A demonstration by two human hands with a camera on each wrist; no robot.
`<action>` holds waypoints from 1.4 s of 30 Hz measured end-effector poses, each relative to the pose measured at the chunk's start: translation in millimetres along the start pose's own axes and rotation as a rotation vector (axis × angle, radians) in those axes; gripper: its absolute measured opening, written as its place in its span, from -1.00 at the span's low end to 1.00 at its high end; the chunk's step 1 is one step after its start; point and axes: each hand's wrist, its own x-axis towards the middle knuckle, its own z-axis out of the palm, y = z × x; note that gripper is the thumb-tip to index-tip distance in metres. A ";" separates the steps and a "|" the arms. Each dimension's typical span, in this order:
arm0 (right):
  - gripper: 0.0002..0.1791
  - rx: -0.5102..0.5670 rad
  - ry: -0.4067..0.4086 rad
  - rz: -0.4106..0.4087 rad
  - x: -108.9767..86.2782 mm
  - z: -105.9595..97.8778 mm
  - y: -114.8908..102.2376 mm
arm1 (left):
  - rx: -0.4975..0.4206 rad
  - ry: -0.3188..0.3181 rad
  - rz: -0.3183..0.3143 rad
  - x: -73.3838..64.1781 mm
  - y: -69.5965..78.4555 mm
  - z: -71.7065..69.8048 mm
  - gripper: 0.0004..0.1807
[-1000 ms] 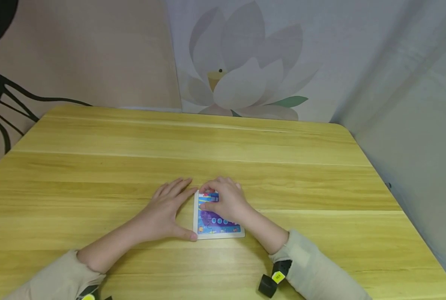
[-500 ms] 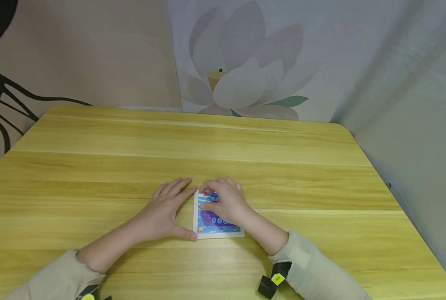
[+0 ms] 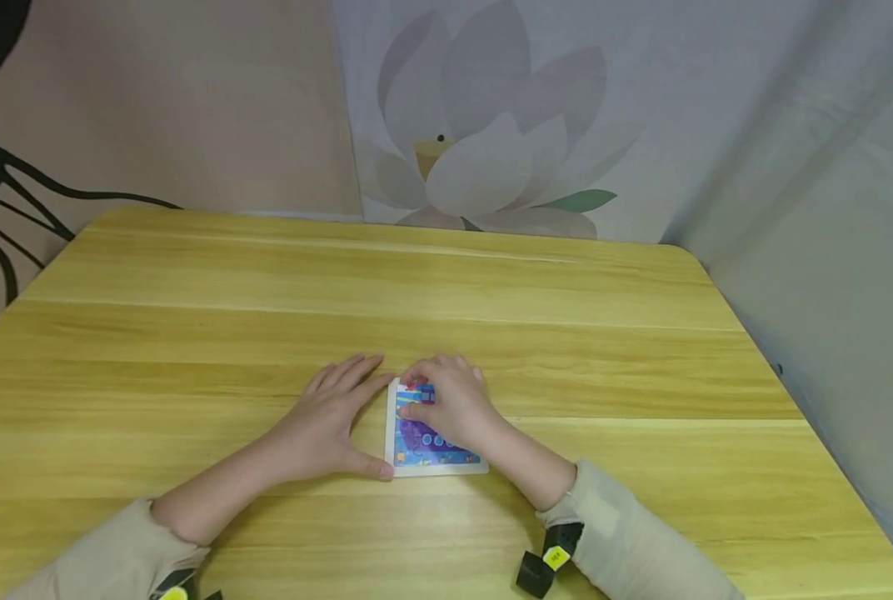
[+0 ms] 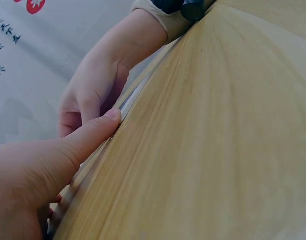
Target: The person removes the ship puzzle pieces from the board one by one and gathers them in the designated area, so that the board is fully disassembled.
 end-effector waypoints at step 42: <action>-0.80 0.322 0.102 -0.139 -5.7 -2.2 20.8 | -0.024 -0.002 -0.020 -0.1 -0.7 0.8 0.36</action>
